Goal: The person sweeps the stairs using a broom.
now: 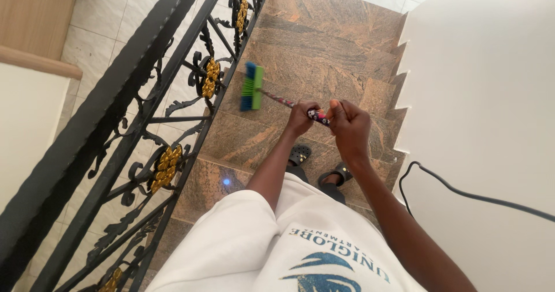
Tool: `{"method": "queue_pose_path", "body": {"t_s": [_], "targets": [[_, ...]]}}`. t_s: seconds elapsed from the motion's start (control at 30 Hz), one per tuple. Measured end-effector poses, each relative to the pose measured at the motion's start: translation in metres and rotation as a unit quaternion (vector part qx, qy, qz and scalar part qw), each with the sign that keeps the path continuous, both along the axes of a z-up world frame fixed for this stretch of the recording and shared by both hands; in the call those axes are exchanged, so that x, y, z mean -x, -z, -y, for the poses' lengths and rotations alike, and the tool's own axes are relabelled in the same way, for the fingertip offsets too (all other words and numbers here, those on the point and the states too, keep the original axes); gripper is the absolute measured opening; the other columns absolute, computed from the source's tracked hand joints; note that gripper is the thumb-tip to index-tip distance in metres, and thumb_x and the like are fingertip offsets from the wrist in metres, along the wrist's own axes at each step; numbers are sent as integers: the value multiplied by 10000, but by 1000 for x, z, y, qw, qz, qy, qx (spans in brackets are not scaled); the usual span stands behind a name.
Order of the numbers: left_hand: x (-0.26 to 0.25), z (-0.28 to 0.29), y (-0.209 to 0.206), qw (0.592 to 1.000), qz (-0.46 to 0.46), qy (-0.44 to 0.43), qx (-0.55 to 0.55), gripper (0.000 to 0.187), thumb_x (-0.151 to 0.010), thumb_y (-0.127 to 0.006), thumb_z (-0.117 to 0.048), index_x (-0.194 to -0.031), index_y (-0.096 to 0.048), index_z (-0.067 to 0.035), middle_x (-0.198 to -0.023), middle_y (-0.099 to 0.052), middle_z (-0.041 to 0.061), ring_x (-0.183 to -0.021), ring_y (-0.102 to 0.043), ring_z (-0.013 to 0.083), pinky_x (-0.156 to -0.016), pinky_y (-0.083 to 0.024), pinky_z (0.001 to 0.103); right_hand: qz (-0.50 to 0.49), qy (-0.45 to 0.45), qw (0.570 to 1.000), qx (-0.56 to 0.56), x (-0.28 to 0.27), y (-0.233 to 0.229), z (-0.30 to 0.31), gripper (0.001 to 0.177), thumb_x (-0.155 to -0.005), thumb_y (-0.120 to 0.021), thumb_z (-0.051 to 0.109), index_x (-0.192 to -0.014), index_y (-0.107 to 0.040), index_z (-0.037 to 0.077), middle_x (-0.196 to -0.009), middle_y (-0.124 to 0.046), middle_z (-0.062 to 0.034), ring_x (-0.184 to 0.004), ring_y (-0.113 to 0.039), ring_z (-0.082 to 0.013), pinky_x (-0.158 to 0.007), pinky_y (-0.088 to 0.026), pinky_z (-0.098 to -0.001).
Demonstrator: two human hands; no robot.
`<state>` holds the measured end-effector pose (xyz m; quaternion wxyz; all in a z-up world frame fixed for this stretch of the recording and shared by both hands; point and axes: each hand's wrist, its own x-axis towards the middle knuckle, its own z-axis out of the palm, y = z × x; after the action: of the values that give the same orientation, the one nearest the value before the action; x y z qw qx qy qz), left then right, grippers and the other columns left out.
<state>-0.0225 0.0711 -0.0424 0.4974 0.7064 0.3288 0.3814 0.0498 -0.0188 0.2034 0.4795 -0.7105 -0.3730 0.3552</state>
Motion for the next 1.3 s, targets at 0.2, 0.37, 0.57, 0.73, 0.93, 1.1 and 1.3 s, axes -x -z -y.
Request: {"method": "queue_pose_path", "body": {"t_s": [0.2,0.37,0.57,0.73,0.93,1.1,1.3], "targets": [[-35,36,1,977,165,55,121,241,-1024,-614,-251,-882,-668,-64,-832,-620,-6,-778,-583,120,-684,-463,329,220,-57,972,67,5,-36,7,354,-1027,-671,242,-749,-718,29,-534,-564,-65,-476,-422,-126,-472,-326,-336],[-74,63,24,910,257,144,292,198,-1055,-593,-272,-1008,-608,-80,-927,-597,45,-813,-601,150,-701,-529,327,252,-177,925,221,-11,-20,13,242,-1001,-614,278,-920,-757,100,-665,-705,-77,-493,-618,-143,-548,-566,-344],[-72,97,-1,763,99,159,618,221,-1017,-616,-241,-1172,-568,-90,-956,-581,147,-732,-611,217,-590,-593,339,266,-356,848,288,0,13,60,238,-992,-618,278,-947,-765,97,-814,-747,-94,-687,-703,-217,-746,-572,-408],[-99,117,2,779,67,215,585,240,-899,-687,-163,-1102,-642,-42,-1325,-559,35,-868,-664,281,-766,-655,446,202,-328,901,202,-17,-5,101,229,-942,-658,281,-904,-764,82,-786,-742,-91,-687,-684,-225,-711,-542,-412],[-159,139,-58,900,-65,361,-237,186,-698,-793,-247,-795,-701,-118,-1200,-686,110,-1304,-548,427,-1008,-444,620,131,-184,950,214,-92,-87,164,287,-870,-735,328,-733,-752,77,-554,-657,-50,-488,-567,-150,-518,-440,-338],[-187,165,-95,771,-265,559,-151,134,-872,-743,-282,-867,-721,-150,-1001,-746,104,-1032,-720,286,-937,-569,459,53,-79,958,271,-119,-107,209,213,-846,-781,275,-805,-792,67,-526,-587,-76,-491,-438,-150,-491,-355,-344],[-212,153,-38,818,-239,494,-174,146,-754,-758,-202,-896,-771,-171,-942,-744,85,-946,-708,292,-860,-537,467,41,29,961,270,-127,-68,194,135,-868,-692,148,-965,-769,92,-845,-774,-41,-694,-725,-113,-656,-573,-301]]}}
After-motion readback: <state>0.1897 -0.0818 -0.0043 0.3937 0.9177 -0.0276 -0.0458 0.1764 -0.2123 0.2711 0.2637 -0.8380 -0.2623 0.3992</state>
